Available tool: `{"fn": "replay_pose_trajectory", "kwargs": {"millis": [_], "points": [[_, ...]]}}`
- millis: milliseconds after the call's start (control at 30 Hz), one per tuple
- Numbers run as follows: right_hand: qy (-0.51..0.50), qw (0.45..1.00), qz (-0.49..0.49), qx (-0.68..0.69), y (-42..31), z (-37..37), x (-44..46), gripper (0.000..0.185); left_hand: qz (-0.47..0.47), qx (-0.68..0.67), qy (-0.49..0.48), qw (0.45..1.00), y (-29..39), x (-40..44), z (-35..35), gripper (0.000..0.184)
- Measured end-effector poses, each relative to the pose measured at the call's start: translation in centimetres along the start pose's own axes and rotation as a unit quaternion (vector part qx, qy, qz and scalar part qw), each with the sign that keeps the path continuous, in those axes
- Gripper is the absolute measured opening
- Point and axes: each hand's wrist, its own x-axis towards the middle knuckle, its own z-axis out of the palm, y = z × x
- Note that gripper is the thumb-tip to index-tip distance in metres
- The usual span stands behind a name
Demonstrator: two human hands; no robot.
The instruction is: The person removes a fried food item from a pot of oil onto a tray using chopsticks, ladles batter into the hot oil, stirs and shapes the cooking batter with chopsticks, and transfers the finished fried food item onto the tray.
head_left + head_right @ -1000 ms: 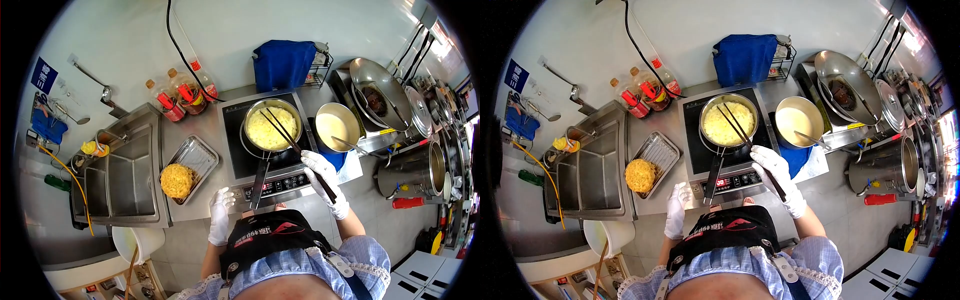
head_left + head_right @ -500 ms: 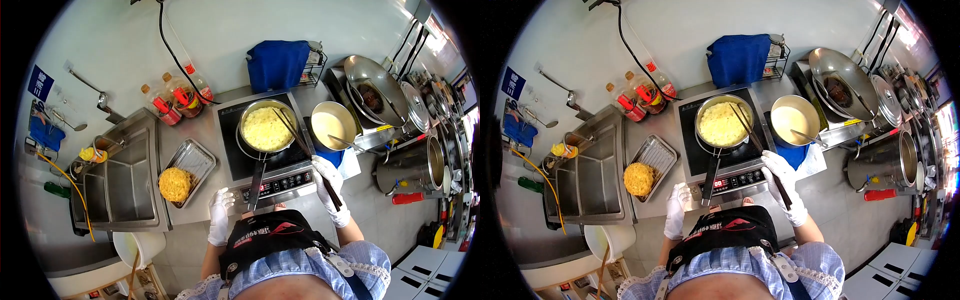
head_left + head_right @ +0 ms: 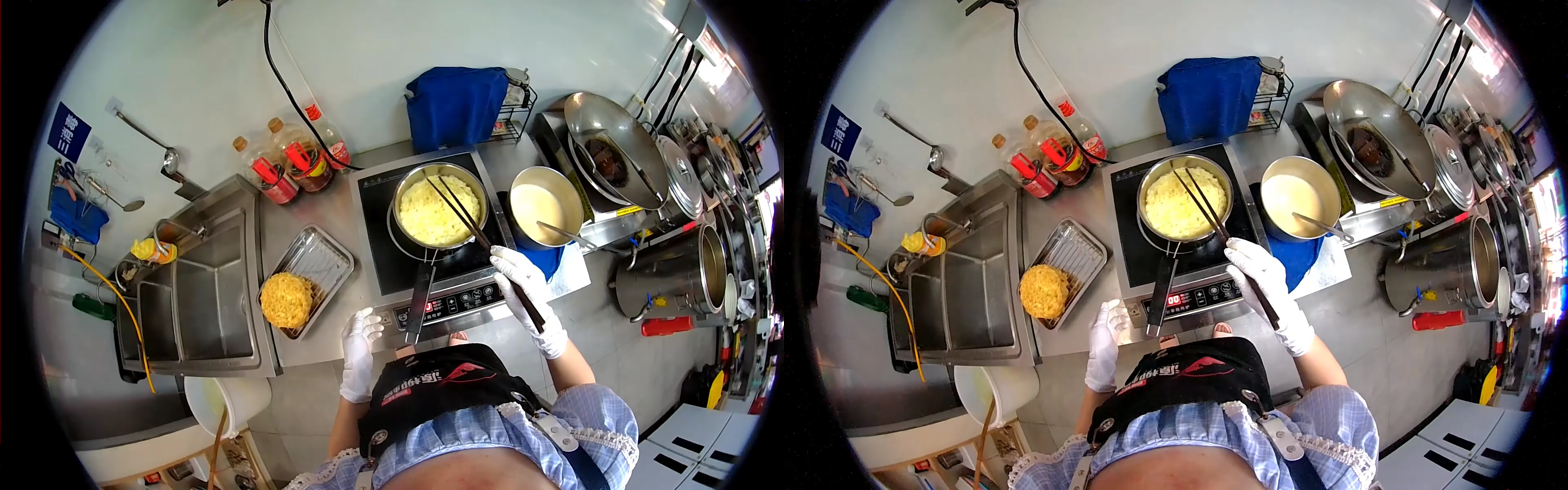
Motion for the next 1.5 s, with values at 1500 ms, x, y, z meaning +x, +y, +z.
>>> {"fn": "replay_pose_trajectory", "kwargs": {"millis": [1500], "points": [[0.056,0.996,-0.06,-0.022,0.0,-1.2,-0.8,0.031,-0.037,0.033,0.001,0.999,1.8,-1.2,2.8,0.039]]}}
